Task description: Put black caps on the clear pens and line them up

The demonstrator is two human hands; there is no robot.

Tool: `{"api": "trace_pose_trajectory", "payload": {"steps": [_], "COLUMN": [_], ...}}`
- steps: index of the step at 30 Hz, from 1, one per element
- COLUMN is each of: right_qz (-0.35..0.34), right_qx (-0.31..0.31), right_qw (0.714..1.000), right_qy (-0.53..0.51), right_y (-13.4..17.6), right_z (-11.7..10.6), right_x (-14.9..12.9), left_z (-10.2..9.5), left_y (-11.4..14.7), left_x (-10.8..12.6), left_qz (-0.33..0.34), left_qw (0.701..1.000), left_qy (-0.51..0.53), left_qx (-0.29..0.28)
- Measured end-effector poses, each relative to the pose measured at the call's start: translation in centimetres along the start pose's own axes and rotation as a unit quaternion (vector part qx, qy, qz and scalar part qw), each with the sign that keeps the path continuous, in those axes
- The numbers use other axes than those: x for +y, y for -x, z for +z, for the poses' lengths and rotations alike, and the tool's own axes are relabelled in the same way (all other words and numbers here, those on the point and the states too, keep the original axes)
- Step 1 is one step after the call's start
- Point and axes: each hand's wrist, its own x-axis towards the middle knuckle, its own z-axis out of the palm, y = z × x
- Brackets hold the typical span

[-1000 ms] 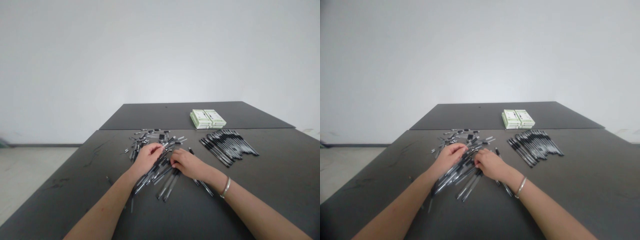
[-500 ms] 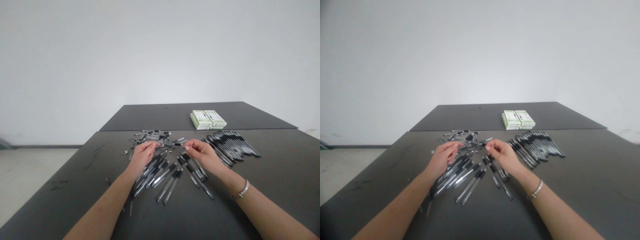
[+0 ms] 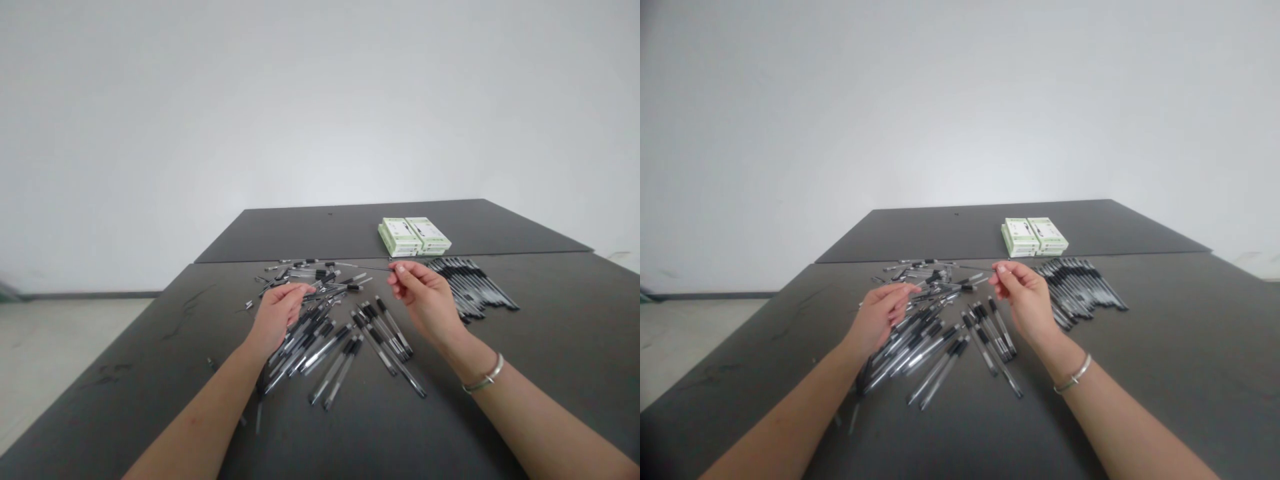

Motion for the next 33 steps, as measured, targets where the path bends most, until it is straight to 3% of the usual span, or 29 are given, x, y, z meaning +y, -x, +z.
{"api": "trace_pose_trajectory", "payload": {"steps": [7, 13, 33], "right_qz": [-0.073, -0.072, -0.084], "right_qx": [-0.013, -0.017, -0.053], "right_qw": [0.993, 0.992, 0.984], "right_qy": [0.090, 0.099, 0.147], "right_y": [-0.33, -0.19, -0.15], "right_z": [-0.97, -0.89, -0.97], "right_x": [-0.12, -0.55, -0.43], "left_z": [-0.03, -0.08, -0.09], "left_y": [0.01, 0.09, 0.18], "left_x": [0.39, 0.47, 0.51], "left_qz": [0.005, 0.008, 0.035], "left_qw": [1.000, 0.998, 0.996], "left_qy": [-0.010, -0.041, -0.085], "left_qx": [0.023, 0.041, 0.022]}}
